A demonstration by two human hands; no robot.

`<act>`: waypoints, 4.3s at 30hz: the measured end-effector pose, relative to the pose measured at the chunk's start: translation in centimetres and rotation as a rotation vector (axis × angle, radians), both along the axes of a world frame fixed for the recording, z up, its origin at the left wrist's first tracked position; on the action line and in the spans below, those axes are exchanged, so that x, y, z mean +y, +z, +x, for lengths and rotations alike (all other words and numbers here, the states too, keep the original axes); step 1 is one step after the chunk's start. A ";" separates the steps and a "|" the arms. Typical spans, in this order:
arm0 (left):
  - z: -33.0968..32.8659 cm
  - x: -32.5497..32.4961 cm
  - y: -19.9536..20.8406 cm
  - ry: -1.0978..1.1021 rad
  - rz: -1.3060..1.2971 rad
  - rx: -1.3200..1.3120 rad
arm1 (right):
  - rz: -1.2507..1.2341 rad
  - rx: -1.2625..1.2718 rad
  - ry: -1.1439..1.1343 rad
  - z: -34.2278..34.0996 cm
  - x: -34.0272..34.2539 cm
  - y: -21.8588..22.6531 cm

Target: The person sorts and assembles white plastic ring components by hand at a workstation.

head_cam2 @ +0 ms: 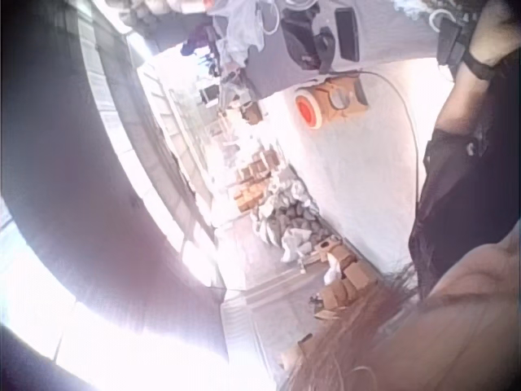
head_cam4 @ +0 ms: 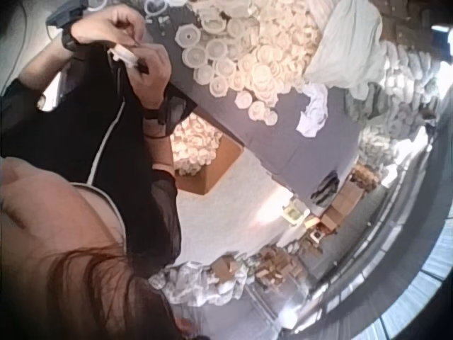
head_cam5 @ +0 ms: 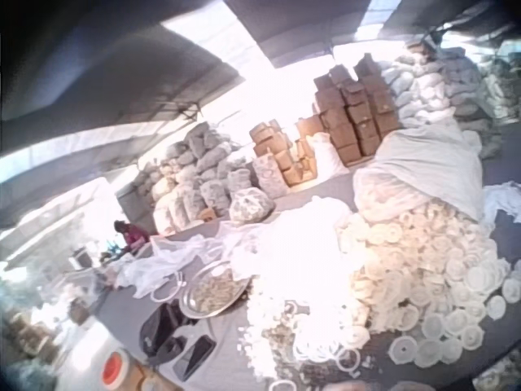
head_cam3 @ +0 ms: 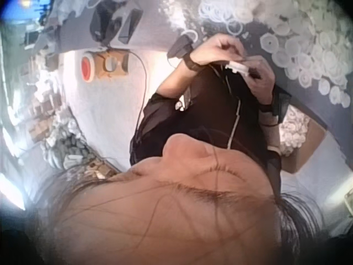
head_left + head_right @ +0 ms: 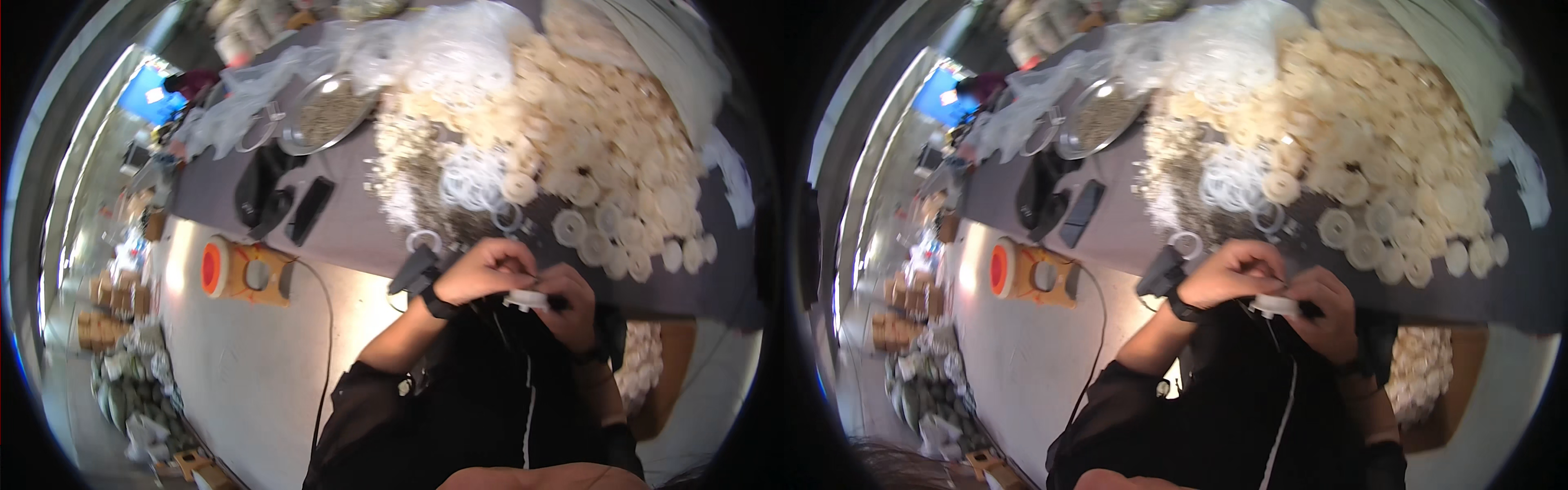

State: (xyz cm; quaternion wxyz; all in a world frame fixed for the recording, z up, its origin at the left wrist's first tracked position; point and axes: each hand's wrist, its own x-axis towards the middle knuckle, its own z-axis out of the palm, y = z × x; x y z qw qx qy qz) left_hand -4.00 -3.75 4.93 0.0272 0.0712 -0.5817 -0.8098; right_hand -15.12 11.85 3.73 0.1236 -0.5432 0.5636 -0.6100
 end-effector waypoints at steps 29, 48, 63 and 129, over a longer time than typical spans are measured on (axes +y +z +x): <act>0.0 0.0 1.1 -0.008 -0.255 -0.012 | -0.058 0.111 0.036 -0.6 0.9 -1.4; 0.4 0.6 1.1 -0.005 -0.439 0.065 | -0.006 -0.175 0.002 -0.2 1.7 -1.8; 0.8 2.7 -0.6 0.075 -0.418 -0.038 | 0.014 -0.120 -0.133 0.0 2.8 -2.6; 10.2 -7.7 -8.8 1.251 -1.071 -0.265 | 0.527 0.328 -0.427 -1.4 -2.8 -4.7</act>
